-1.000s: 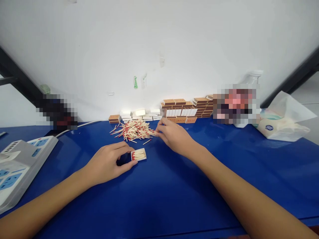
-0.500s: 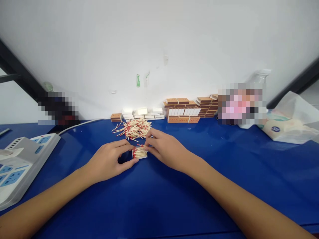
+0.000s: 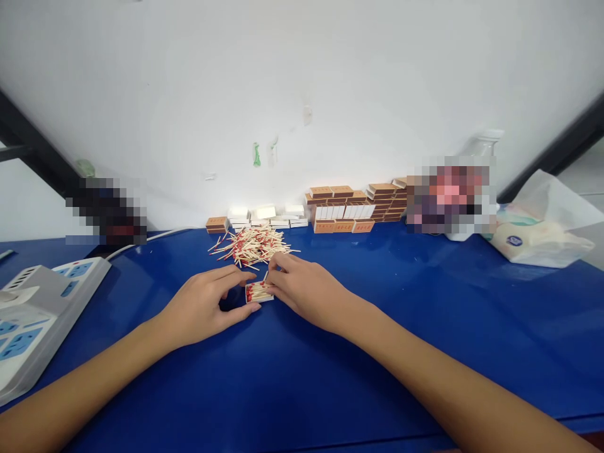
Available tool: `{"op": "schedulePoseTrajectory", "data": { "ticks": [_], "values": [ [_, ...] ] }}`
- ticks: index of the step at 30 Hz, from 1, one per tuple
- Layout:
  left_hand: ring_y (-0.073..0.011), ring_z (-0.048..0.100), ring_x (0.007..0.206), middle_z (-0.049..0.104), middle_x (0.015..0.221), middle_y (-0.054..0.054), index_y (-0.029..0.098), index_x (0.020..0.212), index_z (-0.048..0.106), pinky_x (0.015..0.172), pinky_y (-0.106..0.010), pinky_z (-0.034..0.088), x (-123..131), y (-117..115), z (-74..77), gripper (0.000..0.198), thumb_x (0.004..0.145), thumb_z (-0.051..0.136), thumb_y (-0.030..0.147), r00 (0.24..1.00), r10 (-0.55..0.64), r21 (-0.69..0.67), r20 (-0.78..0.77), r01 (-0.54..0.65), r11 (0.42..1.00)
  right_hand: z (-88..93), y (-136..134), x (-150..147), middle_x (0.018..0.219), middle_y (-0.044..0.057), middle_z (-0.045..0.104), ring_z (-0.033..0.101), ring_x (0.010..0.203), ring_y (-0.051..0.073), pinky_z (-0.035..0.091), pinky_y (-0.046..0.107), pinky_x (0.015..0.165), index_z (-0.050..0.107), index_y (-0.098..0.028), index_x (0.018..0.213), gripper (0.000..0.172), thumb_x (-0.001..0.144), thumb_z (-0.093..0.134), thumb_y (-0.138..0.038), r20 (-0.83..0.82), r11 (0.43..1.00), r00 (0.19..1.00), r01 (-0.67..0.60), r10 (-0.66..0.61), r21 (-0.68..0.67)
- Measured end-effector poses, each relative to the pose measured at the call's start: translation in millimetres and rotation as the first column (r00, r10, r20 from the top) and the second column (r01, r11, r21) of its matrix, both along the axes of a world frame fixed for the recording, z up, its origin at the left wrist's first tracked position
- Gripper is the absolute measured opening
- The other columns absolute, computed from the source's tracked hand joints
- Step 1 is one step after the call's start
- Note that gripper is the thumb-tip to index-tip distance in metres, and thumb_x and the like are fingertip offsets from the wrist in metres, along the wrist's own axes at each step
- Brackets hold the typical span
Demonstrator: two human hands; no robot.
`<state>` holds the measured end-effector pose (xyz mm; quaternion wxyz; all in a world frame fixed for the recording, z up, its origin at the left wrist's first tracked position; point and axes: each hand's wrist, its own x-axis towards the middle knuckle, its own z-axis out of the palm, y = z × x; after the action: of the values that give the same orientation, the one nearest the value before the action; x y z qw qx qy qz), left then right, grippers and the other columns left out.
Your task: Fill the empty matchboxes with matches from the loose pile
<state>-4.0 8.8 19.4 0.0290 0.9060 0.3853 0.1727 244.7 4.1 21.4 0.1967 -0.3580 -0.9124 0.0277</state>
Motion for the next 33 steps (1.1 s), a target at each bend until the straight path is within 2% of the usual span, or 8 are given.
{"op": "schedulePoseTrajectory", "data": {
  "ticks": [6,11,19,33],
  "values": [
    [-0.018,0.067,0.078,0.069,0.093,-0.003,0.021,0.113,0.073,0.066,-0.031,0.051,1.5,-0.4,-1.3,0.031,0.1,0.063,0.047,0.999,-0.043,0.003,0.022,0.043,0.999,-0.9,1.3,0.3,0.102,0.008,0.069,0.068,0.089,0.02,0.053,0.032,0.076,0.071,-0.018,0.108,0.018,0.106,0.054,-0.023,0.033,0.998,0.999,0.006,-0.004,-0.057],
    [-0.0176,0.066,0.078,0.069,0.093,-0.003,0.021,0.114,0.073,0.066,-0.031,0.052,1.7,-0.6,-2.0,0.031,0.1,0.062,0.046,0.998,-0.053,0.014,0.038,0.053,0.999,-1.7,2.7,2.4,0.095,0.007,0.072,0.067,0.083,0.02,0.05,0.031,0.072,0.071,-0.018,0.103,0.017,0.106,0.055,-0.024,0.026,0.999,1.0,-0.002,0.003,-0.036],
    [-0.0177,0.067,0.077,0.07,0.093,-0.003,0.021,0.116,0.074,0.066,-0.03,0.051,1.4,-0.6,-1.0,0.03,0.099,0.064,0.044,0.998,-0.054,-0.002,0.04,0.054,0.999,-0.1,2.7,2.2,0.096,0.008,0.073,0.068,0.085,0.02,0.05,0.032,0.075,0.071,-0.017,0.102,0.017,0.106,0.055,-0.023,0.029,0.997,0.999,0.02,-0.018,-0.071],
    [-0.0173,0.067,0.076,0.072,0.095,-0.004,0.02,0.117,0.075,0.066,-0.03,0.052,1.8,0.2,-1.9,0.032,0.099,0.065,0.044,0.998,-0.054,0.015,0.045,0.054,0.998,3.6,1.8,5.6,0.093,0.006,0.074,0.067,0.082,0.018,0.05,0.031,0.073,0.075,-0.019,0.102,0.019,0.104,0.057,-0.022,-0.13,0.993,0.99,0.032,-0.047,-0.116]
  ]
}}
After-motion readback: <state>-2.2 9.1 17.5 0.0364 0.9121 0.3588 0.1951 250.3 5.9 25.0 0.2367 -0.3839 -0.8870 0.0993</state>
